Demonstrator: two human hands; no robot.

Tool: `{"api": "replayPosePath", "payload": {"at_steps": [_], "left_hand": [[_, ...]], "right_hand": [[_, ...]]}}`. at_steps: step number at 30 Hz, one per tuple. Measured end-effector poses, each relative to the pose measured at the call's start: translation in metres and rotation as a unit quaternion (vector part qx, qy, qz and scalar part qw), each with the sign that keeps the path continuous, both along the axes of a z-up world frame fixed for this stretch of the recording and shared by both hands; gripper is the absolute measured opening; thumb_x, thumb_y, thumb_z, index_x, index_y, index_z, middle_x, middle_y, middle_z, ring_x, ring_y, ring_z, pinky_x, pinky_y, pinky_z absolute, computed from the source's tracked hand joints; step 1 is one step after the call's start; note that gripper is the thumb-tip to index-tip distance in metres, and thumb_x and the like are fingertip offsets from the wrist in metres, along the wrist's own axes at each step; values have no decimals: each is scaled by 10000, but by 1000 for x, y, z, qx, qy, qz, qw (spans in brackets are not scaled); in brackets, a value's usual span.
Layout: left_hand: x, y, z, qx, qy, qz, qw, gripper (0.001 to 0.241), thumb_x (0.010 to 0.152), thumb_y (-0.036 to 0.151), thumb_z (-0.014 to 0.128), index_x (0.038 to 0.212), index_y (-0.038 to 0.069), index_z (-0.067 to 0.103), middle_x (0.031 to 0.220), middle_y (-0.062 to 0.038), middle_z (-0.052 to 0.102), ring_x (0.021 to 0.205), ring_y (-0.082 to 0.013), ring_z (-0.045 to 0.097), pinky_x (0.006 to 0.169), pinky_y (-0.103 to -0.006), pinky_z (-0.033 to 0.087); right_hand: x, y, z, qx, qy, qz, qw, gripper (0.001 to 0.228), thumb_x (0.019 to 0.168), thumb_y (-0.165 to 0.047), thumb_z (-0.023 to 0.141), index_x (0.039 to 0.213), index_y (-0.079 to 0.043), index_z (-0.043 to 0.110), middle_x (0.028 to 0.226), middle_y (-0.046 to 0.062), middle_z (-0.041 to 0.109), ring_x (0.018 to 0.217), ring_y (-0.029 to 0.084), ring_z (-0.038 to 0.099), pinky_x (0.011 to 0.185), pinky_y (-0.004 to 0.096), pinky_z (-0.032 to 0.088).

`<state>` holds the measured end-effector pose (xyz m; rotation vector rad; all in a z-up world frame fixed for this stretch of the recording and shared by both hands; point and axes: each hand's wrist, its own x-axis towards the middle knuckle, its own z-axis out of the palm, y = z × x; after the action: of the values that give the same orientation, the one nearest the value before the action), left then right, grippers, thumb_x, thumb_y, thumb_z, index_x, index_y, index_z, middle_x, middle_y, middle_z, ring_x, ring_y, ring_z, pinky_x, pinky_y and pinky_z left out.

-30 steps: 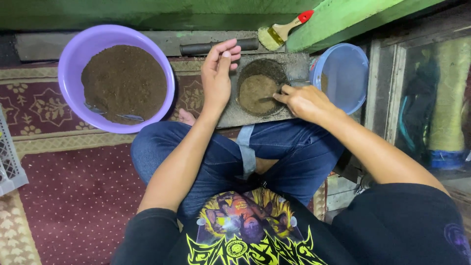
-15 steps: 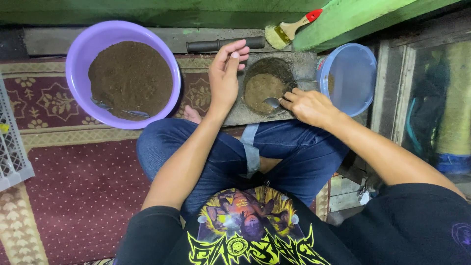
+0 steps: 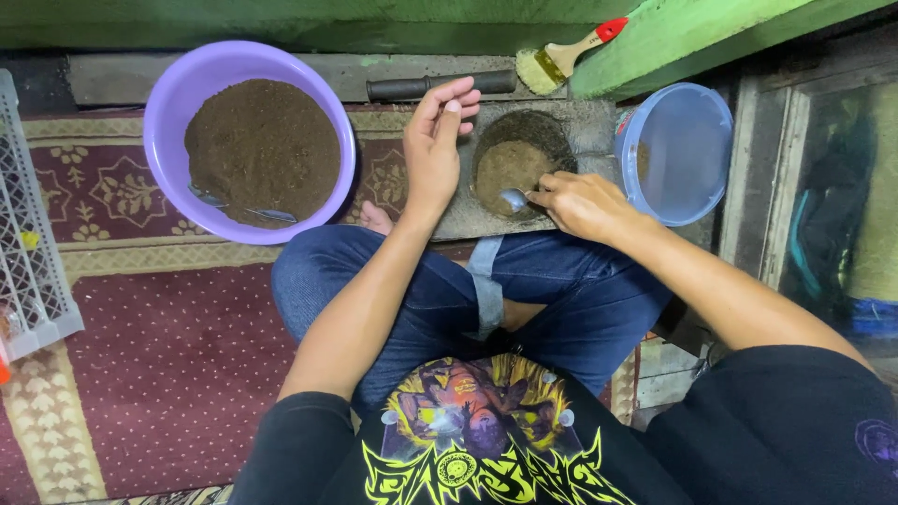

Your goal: The person sits on the floor, uses a spoon to stir and grind brown powder in a stone mortar, and occasionally uses a brush to clean the edges.

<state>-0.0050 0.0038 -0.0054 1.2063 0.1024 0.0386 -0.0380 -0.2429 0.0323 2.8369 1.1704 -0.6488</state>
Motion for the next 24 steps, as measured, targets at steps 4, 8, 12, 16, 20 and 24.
{"api": "replayPosePath", "payload": {"at_steps": [4,8,12,16,20,24], "left_hand": [[1,1,-1,-10,-3,4,1000,287,1063,124,486,1297,45,633,1164,-99,726,1023,-157,692,891,-275,558],[1,4,-4,-25,-6,5,1000,295,1069,124,476,1307,29,623,1172,-107,719,1035,-164,688,905,-283,562],[3,7,-7,-31,6,-1,999,316,1060,122,470,1322,10,606,1188,-126,713,1047,-177,687,920,-295,566],[0,5,-16,-14,52,-46,997,327,1050,109,459,1330,25,604,1204,-117,707,1057,-169,679,945,-293,562],[-10,-20,-30,13,109,-97,989,322,1086,175,478,1350,105,649,1272,-189,701,1151,-239,665,1011,-441,555],[-15,-59,-23,-53,235,-190,952,497,1100,410,406,1423,76,582,1412,-238,614,1275,-335,624,1070,-487,520]], "right_hand": [[5,1,-14,-19,66,-61,996,296,857,-55,635,1126,-72,757,1044,82,690,823,291,710,735,404,609],[6,3,-12,40,68,-94,992,332,873,-83,616,1171,-92,764,972,69,687,746,338,674,706,430,553],[7,7,-8,106,102,-156,977,386,870,-22,566,1189,-86,775,1008,61,719,742,300,676,681,395,539],[2,1,1,187,115,-196,956,353,886,-1,576,1175,-54,772,986,73,699,690,253,643,631,351,506],[-6,-14,24,249,83,-239,935,265,947,-83,612,1155,-114,773,1017,110,729,964,363,692,785,440,561],[-22,-44,43,300,33,-284,910,278,958,-55,622,1174,-132,780,1016,90,735,964,328,696,796,423,558]]}}
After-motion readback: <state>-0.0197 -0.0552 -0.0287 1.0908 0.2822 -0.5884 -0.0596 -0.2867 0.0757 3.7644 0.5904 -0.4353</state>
